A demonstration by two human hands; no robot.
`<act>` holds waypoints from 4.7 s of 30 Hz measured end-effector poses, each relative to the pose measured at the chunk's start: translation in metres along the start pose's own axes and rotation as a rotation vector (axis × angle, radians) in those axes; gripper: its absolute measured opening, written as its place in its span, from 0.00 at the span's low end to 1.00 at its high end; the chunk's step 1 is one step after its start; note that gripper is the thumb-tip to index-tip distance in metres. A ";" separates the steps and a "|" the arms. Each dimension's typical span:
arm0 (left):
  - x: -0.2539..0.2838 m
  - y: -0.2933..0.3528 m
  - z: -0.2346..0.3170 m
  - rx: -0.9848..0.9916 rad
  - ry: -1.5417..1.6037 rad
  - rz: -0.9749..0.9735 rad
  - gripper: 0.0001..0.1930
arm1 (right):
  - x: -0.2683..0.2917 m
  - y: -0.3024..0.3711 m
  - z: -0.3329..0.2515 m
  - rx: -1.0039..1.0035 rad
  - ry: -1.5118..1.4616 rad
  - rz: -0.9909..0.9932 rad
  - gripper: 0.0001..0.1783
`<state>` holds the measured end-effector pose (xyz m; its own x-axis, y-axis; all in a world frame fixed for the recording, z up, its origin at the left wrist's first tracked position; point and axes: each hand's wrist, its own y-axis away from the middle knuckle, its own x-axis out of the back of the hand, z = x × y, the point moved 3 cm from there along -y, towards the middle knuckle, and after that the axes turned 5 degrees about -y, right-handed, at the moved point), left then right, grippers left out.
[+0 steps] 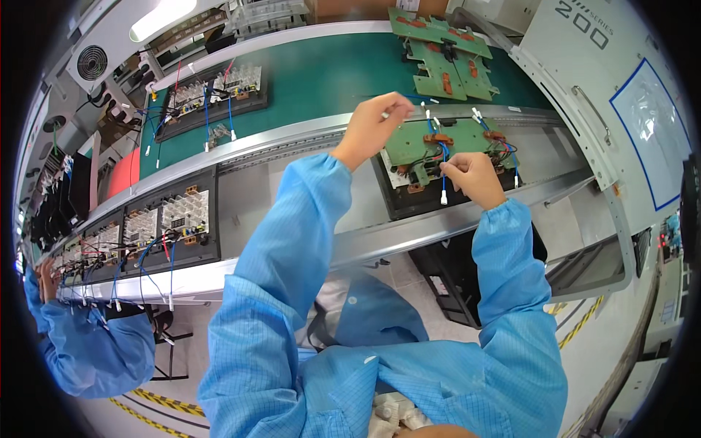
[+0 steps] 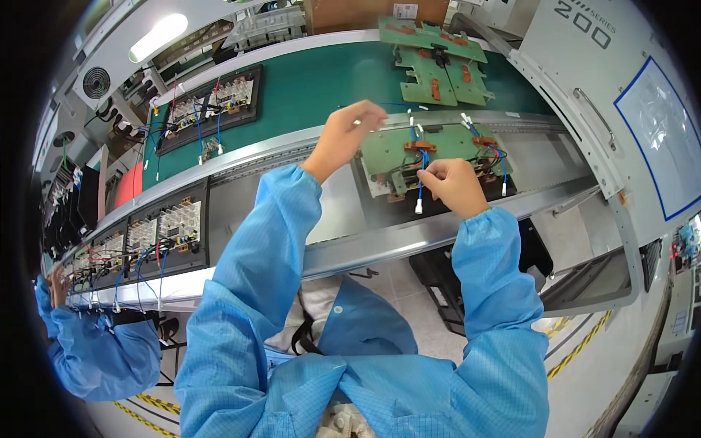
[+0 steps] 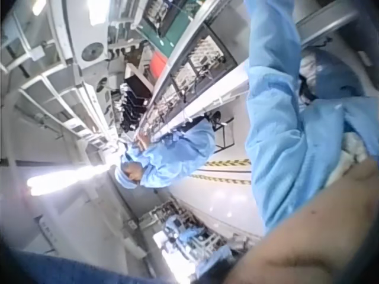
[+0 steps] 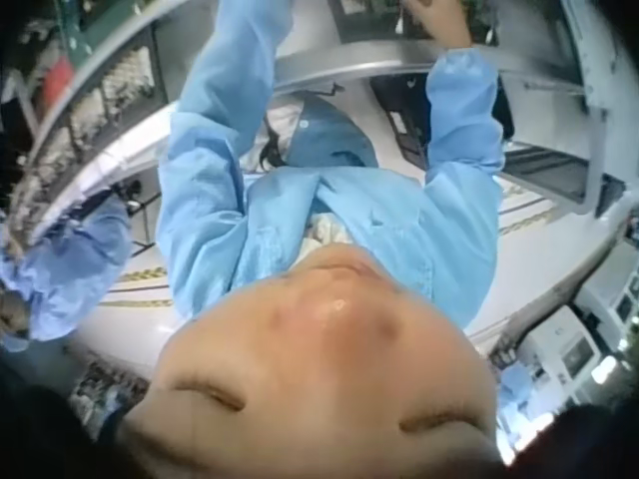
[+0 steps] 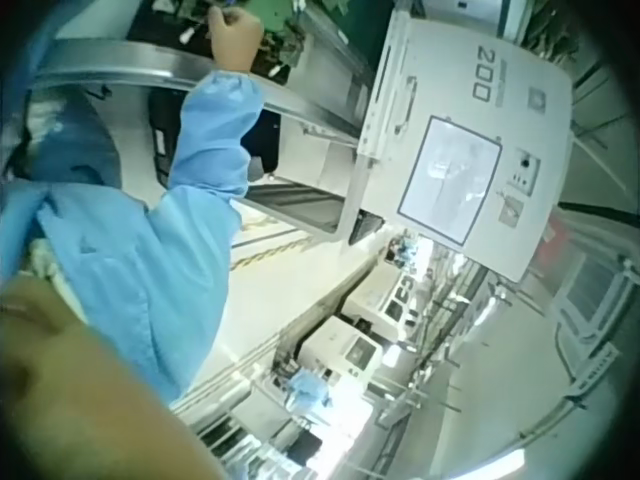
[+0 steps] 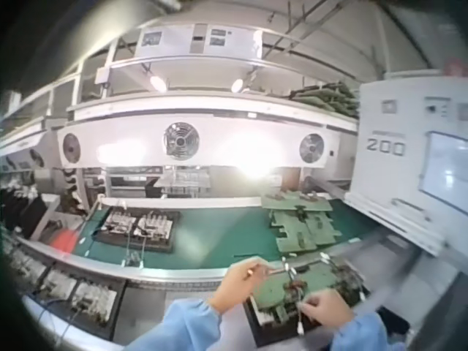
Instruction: The recorder is assembling components onto an electronic board, routing wires, and making connections at a manufacturing station.
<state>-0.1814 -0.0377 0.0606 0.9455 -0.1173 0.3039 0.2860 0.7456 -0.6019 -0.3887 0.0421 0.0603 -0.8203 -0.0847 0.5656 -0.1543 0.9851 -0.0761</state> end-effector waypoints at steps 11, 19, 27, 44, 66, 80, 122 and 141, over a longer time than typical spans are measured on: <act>0.014 0.061 -0.068 0.317 0.097 0.038 0.10 | -0.027 0.007 0.037 -0.245 -0.738 -0.148 0.12; 0.016 0.072 -0.073 0.321 0.037 -0.057 0.10 | -0.033 0.005 0.037 -0.318 -0.748 -0.130 0.09; 0.021 0.073 -0.076 0.294 0.000 -0.023 0.09 | -0.033 0.009 0.031 -0.476 -0.727 -0.118 0.10; 0.022 0.070 -0.072 0.268 0.016 -0.052 0.08 | 0.100 0.018 0.030 -0.079 0.113 0.379 0.14; 0.025 0.074 -0.069 0.255 0.002 -0.074 0.09 | 0.103 -0.004 0.153 -0.547 -1.001 -0.233 0.16; 0.036 0.077 -0.065 0.302 -0.031 -0.088 0.10 | 0.099 -0.038 0.028 0.226 0.486 0.436 0.15; 0.038 0.084 -0.084 0.255 -0.234 -0.121 0.09 | 0.033 -0.189 0.075 -0.176 0.245 -0.301 0.27; -0.040 0.034 -0.092 0.274 -0.675 0.250 0.12 | 0.034 -0.059 -0.004 0.206 0.231 0.043 0.21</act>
<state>-0.1951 -0.0681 -0.0396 0.6515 0.4365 0.6205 -0.0558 0.8432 -0.5346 -0.4051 -0.0180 0.0867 -0.6853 0.0154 0.7281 -0.2500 0.9340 -0.2551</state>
